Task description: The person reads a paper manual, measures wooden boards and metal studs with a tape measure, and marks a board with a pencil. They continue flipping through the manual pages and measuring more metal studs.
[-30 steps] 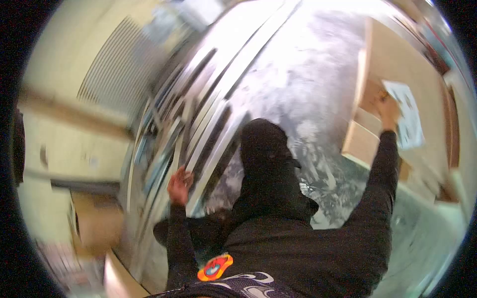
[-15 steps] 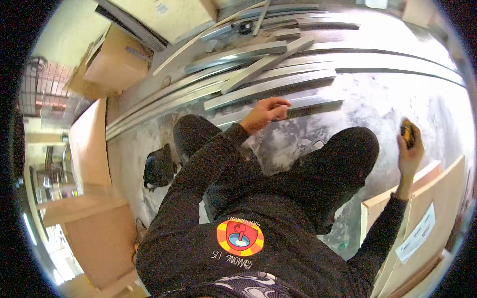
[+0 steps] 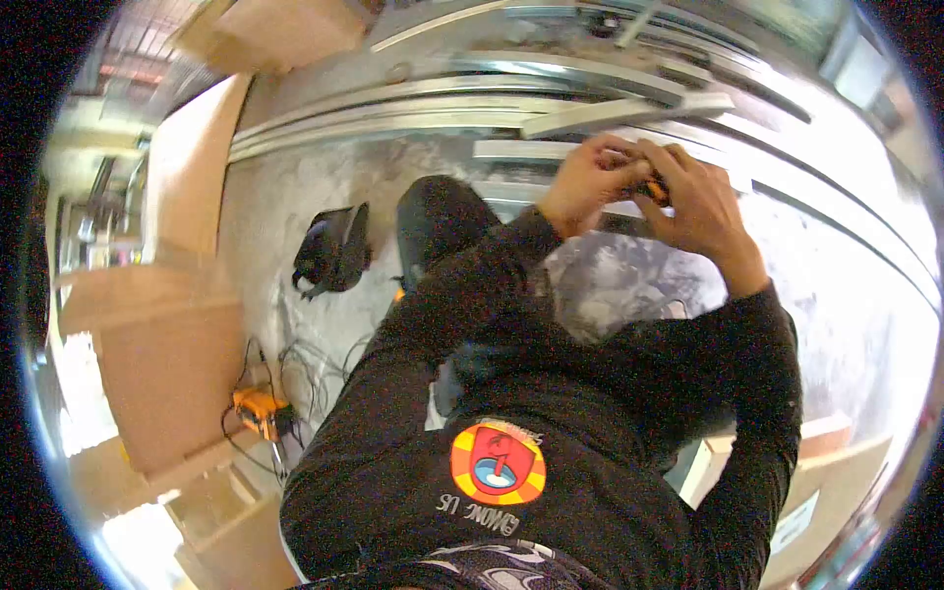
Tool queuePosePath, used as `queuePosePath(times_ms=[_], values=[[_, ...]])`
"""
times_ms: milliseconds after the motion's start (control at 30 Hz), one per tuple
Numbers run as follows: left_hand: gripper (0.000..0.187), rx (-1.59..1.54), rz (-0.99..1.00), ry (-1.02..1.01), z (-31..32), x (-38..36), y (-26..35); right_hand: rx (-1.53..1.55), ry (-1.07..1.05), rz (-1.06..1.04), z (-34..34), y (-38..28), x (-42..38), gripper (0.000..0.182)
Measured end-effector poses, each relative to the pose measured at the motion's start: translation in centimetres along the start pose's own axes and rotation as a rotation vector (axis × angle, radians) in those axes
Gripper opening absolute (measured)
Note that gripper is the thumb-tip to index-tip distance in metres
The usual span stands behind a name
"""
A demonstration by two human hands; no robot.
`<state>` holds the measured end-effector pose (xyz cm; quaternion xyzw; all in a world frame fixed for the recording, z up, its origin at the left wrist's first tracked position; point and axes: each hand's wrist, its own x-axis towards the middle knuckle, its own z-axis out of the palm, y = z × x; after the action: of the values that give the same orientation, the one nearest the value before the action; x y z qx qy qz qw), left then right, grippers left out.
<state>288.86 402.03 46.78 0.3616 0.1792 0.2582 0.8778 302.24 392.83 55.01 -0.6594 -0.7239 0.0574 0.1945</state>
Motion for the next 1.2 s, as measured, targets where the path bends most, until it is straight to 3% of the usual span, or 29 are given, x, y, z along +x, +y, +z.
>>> queuePosePath(times_ms=[167, 300, 467, 533, 567, 600, 633, 667, 733, 767, 833, 900, 1000, 1033, 1100, 1167, 1200], values=[[0.026, 0.106, 0.129, 0.095, 0.7, -1.3, 0.8, -0.113, -0.061, -0.039, 0.7, -0.6, 0.6, 0.053], [0.024, 0.277, 0.225, 0.184, -0.2, -0.8, 1.6, -0.182, -0.145, 0.062, -1.2, -0.6, -0.3, 0.05], [0.013, 0.118, 0.397, 0.315, -2.7, 0.7, 6.6, -0.315, -0.229, 0.248, -3.1, 6.8, -5.4, 0.04], [0.02, 0.098, 0.503, 0.297, -6.0, 0.6, 10.5, -0.309, -0.232, 0.269, -3.4, 11.2, -6.7, 0.036], [0.029, 0.449, 0.598, 0.417, -7.9, 0.4, 11.9, -0.305, -0.208, 0.253, -3.1, 13.4, -7.2, 0.034], [0.034, 0.75, 0.898, 0.366, -12.0, 1.6, 12.4, -0.247, -0.284, 0.375, -3.3, 15.0, -7.9, 0.031], [0.02, 0.329, 0.717, 0.417, -12.4, 1.0, 13.7, -0.257, -0.287, 0.396, -3.5, 16.4, -8.7, 0.031], [0.018, 1.061, 0.728, 0.586, -15.3, 1.4, 14.4, -0.235, -0.266, 0.391, -3.7, 17.8, -9.8, 0.03], [0.014, 0.085, 0.533, 0.615, -15.9, 1.2, 15.9, -0.215, -0.251, 0.449, -3.9, 19.2, -10.9, 0.031], [0.012, 0.14, 0.483, 0.645, -19.5, 2.7, 16.9, -0.218, -0.235, 0.466, -3.5, 20.3, -11.2, 0.035], [0.014, 0.277, 0.511, 0.642, -19.1, 3.1, 18.6, -0.149, -0.227, 0.395, -1.6, 24.2, -11.0, 0.038], [0.012, 0.711, 0.337, 0.768, -18.8, 3.4, 20.7, -0.135, -0.262, 0.359, -1.4, 23.4, -8.5, 0.036], [0.013, 0.726, 0.469, 0.902, -16.6, 3.5, 20.3, -0.115, -0.3, 0.32, -0.2, 26.2, -6.6, 0.035], [0.013, 0.736, 0.461, 0.905, -17.9, 3.6, 19.4, -0.134, -0.319, 0.303, 0.3, 26.6, -6.0, 0.035], [0.031, 0.843, 0.295, 0.944, -21.9, 3.0, 15.7, -0.055, -0.388, 0.376, 1.3, 26.8, -5.0, 0.034], [0.026, 1.102, 0.149, 0.908, -27.4, 2.3, 11.2, -0.151, -0.584, 0.366, 2.5, 26.7, -4.1, 0.032], [0.028, 0.899, 0.054, 0.928, -30.4, 1.7, 8.4, -0.152, -0.575, 0.295, 4.7, 29.6, -5.1, 0.031]])
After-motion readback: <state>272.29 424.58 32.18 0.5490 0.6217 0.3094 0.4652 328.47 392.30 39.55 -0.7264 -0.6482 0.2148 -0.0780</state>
